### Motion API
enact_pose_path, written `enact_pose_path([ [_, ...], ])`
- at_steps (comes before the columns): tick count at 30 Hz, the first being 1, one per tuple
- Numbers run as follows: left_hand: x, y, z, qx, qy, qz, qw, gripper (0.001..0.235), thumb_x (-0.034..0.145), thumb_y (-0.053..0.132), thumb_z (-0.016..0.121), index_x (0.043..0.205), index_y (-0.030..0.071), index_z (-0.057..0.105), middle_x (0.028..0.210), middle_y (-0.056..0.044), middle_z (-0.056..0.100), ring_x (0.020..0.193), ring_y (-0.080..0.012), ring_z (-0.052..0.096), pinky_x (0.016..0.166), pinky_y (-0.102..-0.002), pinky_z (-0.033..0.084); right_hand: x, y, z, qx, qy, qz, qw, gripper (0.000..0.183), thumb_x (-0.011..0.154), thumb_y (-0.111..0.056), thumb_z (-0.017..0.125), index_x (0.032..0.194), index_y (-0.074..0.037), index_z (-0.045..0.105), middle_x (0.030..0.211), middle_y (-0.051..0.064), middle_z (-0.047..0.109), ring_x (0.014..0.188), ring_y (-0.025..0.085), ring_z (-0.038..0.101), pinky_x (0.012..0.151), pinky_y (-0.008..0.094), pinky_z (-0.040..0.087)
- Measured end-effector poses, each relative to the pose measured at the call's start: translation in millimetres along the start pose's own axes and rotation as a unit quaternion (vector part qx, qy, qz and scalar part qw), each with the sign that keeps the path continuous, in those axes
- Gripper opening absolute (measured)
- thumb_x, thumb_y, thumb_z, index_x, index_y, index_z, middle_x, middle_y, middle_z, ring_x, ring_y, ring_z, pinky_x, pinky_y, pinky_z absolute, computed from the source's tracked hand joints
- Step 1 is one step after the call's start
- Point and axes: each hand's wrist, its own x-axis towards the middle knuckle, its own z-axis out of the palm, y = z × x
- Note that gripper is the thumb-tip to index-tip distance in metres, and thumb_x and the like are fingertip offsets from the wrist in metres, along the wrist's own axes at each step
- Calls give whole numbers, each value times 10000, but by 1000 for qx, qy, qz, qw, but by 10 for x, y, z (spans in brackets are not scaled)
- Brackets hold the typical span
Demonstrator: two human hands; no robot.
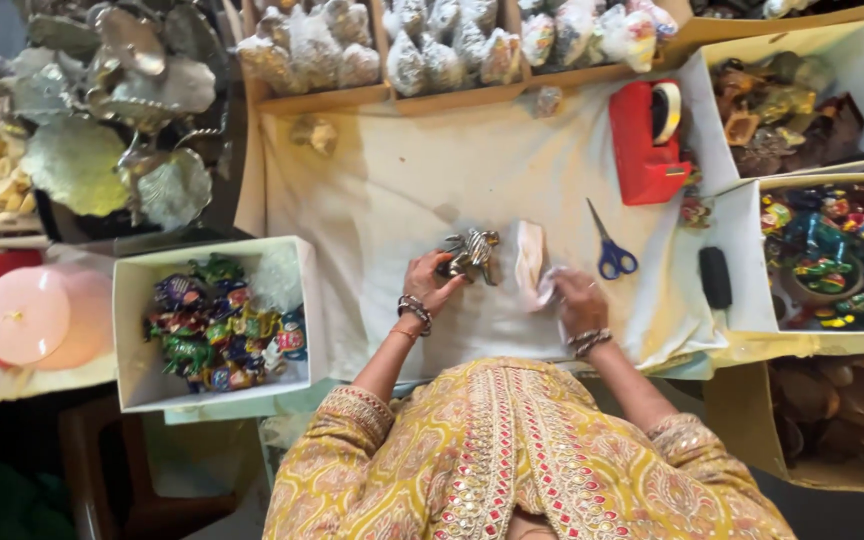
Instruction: The person wipes a small decorative figurine with a cloth, then wraps it in bubble wrap and places it in a box. The person then picks up another figurine and wipes it with the cloth.
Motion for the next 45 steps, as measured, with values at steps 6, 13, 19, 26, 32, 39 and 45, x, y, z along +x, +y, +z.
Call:
enact_pose_path([
  [6, -70, 42, 22, 26, 12, 22, 999, 550, 750, 379, 849, 1200, 115, 676, 1299, -107, 652, 1217, -335, 557, 1057, -450, 429, 839, -396, 53, 99, 59, 16, 993, 239, 887, -45, 666, 1112, -110, 715, 1098, 111, 703, 1008, 343, 687, 827, 444, 560],
  [13, -72, -113, 147, 14, 8, 1, 1000, 557, 789, 379, 833, 1237, 117, 633, 1316, -81, 649, 1232, -329, 557, 1089, -464, 439, 1027, -903, 789, 171, -93, -165, 967, 484, 989, -268, 630, 1438, -115, 534, 1509, 138, 532, 1429, 382, 480, 1211, 613, 306],
  [19, -148, 54, 52, 11, 22, 18, 1000, 556, 763, 317, 823, 1259, 126, 659, 1327, -115, 636, 1259, -345, 546, 1078, -467, 425, 684, -740, 628, 1, -89, -155, 984, 540, 950, -352, 617, 1477, -267, 542, 1634, 62, 420, 1530, 289, 354, 1155, 667, 226],
  [26, -153, -8, 56, 8, 2, 16, 1000, 539, 788, 329, 825, 1250, 112, 651, 1328, -120, 626, 1279, -355, 535, 1083, -472, 410, 283, -375, 202, -95, -15, -62, 993, 499, 855, -368, 700, 1338, -282, 609, 1470, 31, 548, 1377, 427, 428, 1053, 705, 205],
  [32, -85, 109, 19, -23, -9, -66, 998, 659, 782, 384, 825, 1343, 142, 578, 1311, -101, 643, 1263, -305, 564, 1107, -433, 432, 252, 182, 313, 10, -61, 68, 996, 407, 899, -4, 676, 1229, -241, 667, 1279, 32, 648, 1252, 285, 641, 1036, 419, 540],
  [39, -31, -24, 290, 95, -59, -41, 993, 1008, 755, 573, 778, 1560, 144, 349, 1508, -138, 491, 1436, -314, 392, 1100, -515, 326, 1170, -802, -40, 147, 114, -16, 982, 407, 899, -25, 712, 1272, -170, 636, 1343, 87, 607, 1158, 332, 670, 897, 428, 591],
  [45, -89, -106, 374, 133, -85, -12, 987, 930, 848, 581, 679, 1583, 137, 321, 1618, -114, 402, 1528, -282, 304, 1140, -507, 263, 1207, -1094, 641, 41, -16, -91, 995, 321, 906, -216, 632, 1220, -152, 661, 1257, 109, 652, 1170, 323, 634, 958, 477, 499],
])
